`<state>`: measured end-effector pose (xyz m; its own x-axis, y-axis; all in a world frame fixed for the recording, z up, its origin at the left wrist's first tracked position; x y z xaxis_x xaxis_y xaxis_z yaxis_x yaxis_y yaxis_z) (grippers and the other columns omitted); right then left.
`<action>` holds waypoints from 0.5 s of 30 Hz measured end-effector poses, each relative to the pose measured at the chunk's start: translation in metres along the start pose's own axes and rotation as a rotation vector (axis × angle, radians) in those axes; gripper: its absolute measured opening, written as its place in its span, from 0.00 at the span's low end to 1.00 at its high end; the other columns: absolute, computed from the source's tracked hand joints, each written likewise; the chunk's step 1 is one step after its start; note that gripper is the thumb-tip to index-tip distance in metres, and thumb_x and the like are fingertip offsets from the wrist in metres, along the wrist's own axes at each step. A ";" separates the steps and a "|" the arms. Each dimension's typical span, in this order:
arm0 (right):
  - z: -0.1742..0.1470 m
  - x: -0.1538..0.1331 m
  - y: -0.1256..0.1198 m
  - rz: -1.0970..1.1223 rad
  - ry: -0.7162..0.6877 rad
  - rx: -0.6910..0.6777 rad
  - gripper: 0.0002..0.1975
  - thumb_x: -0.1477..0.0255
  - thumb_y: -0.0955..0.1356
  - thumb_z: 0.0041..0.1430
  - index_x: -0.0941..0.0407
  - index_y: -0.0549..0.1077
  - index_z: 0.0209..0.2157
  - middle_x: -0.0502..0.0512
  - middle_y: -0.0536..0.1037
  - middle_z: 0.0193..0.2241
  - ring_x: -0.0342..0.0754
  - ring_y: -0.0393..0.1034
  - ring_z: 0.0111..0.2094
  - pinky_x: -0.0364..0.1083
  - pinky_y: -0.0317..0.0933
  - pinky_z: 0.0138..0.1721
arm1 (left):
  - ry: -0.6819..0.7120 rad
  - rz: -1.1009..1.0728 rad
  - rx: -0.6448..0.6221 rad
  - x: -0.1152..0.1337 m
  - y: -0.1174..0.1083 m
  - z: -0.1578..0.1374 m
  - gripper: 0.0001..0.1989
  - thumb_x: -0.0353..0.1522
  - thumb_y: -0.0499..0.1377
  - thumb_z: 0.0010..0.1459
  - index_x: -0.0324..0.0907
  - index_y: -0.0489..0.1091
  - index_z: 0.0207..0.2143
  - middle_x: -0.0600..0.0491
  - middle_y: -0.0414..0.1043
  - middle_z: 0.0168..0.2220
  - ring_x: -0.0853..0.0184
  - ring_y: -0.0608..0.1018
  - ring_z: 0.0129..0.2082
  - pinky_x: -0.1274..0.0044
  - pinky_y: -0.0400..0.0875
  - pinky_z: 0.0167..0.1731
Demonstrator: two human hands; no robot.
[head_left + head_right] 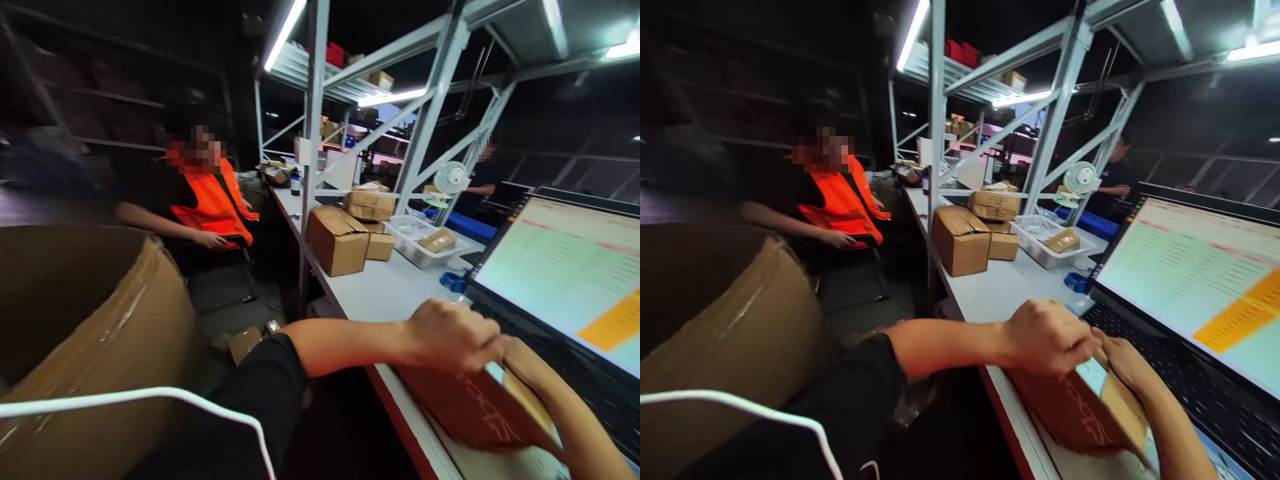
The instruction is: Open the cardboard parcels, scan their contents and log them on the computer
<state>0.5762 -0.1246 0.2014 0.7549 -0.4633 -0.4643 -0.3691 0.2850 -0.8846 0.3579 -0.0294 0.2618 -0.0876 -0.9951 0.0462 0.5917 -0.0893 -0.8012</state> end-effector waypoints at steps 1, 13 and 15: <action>0.004 0.010 0.004 0.042 0.064 -0.028 0.32 0.45 0.59 0.60 0.53 0.79 0.20 0.67 0.84 0.30 0.67 0.81 0.39 0.56 0.74 0.43 | 0.004 0.035 -0.041 0.003 -0.003 -0.013 0.18 0.41 0.51 0.75 0.41 0.78 0.42 0.46 0.82 0.36 0.57 0.84 0.37 0.71 0.73 0.33; 0.006 0.039 0.012 0.006 0.067 0.118 0.31 0.46 0.58 0.62 0.51 0.83 0.30 0.71 0.85 0.40 0.73 0.80 0.47 0.63 0.71 0.50 | 0.263 0.104 -0.742 0.018 0.009 0.055 0.23 0.32 0.74 0.54 0.42 0.78 0.53 0.42 0.80 0.55 0.49 0.81 0.54 0.63 0.74 0.39; 0.000 0.029 0.012 -0.021 0.046 0.101 0.30 0.48 0.57 0.63 0.51 0.83 0.32 0.71 0.85 0.39 0.72 0.80 0.46 0.62 0.71 0.48 | 0.322 0.106 -0.788 0.028 0.022 0.060 0.17 0.31 0.71 0.55 0.43 0.81 0.49 0.42 0.77 0.60 0.49 0.78 0.59 0.63 0.75 0.44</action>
<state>0.5939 -0.1348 0.1776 0.7354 -0.5075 -0.4490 -0.2948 0.3570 -0.8864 0.4165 -0.0614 0.2813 -0.3568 -0.9253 -0.1284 -0.1098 0.1780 -0.9779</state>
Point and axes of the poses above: each hand's wrist, its own z-axis towards the middle knuckle, its own y-axis out of the palm, x = y × z, the point moved 3 cm from there along z, towards the middle knuckle
